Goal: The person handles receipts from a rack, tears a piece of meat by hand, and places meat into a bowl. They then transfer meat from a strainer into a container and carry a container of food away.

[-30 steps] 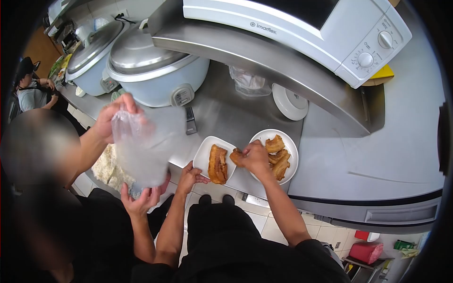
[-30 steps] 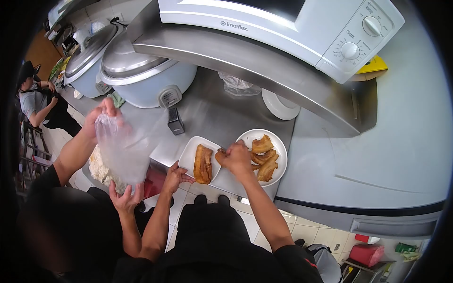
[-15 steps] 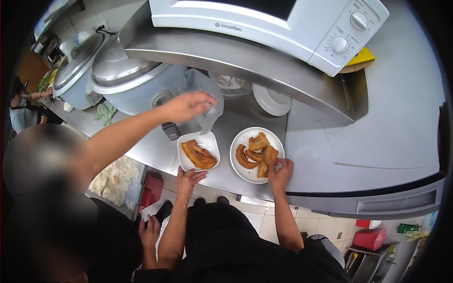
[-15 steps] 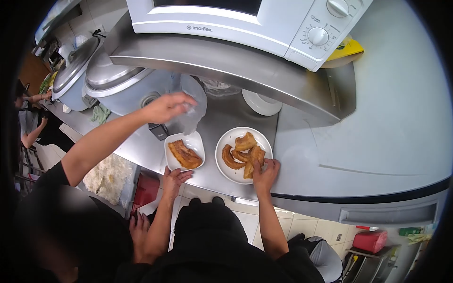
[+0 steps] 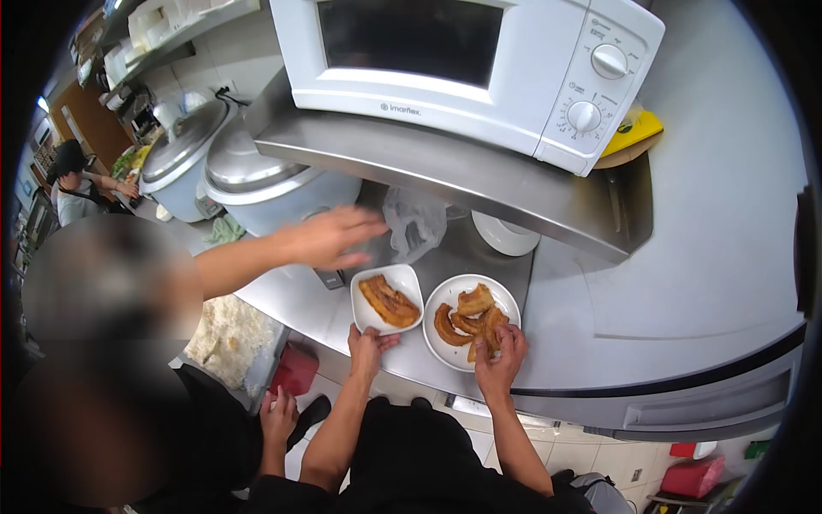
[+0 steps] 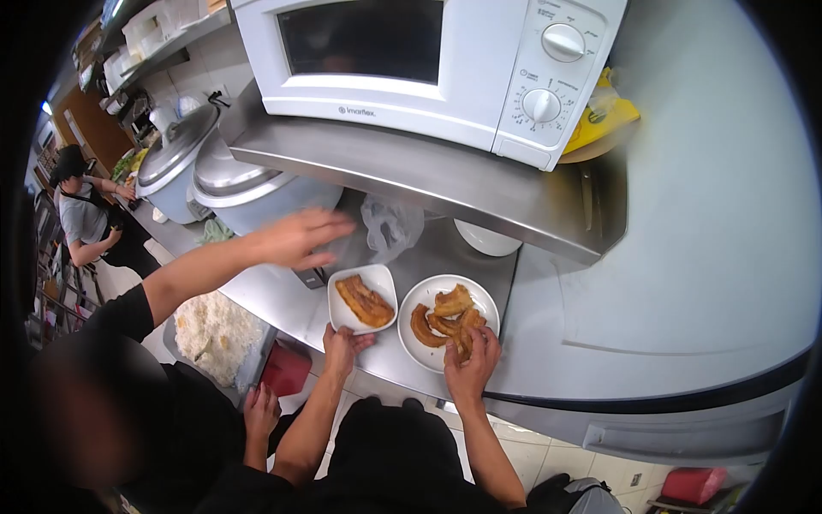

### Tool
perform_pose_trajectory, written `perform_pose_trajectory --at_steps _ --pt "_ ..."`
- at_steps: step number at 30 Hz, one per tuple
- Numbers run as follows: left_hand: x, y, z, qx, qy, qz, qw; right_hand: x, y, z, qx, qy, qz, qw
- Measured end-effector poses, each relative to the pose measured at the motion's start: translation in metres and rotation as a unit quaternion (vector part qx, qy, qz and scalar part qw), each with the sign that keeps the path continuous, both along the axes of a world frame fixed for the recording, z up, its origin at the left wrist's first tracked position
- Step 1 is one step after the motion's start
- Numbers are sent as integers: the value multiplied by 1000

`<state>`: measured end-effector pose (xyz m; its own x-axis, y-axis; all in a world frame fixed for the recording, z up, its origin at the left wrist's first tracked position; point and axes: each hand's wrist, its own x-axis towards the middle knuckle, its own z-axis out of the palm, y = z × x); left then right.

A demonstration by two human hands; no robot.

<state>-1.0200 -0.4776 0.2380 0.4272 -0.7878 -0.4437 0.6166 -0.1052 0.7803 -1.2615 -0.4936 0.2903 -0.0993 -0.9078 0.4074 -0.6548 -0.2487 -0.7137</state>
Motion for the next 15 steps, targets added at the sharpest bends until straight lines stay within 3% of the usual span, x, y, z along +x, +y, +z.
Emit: perform_pose_trajectory --at_steps 4,8,10,15 --pt "8 29 13 15 -30 2 999 32 -41 9 -60 -12 47 997" --pt "19 30 29 32 -64 -22 997 95 -92 40 -38 24 104 994" --pt "25 21 36 39 -74 -59 995 128 -124 37 -33 75 57 995" --pt "40 -15 48 71 -74 -110 989 140 -183 13 2 133 83 988"
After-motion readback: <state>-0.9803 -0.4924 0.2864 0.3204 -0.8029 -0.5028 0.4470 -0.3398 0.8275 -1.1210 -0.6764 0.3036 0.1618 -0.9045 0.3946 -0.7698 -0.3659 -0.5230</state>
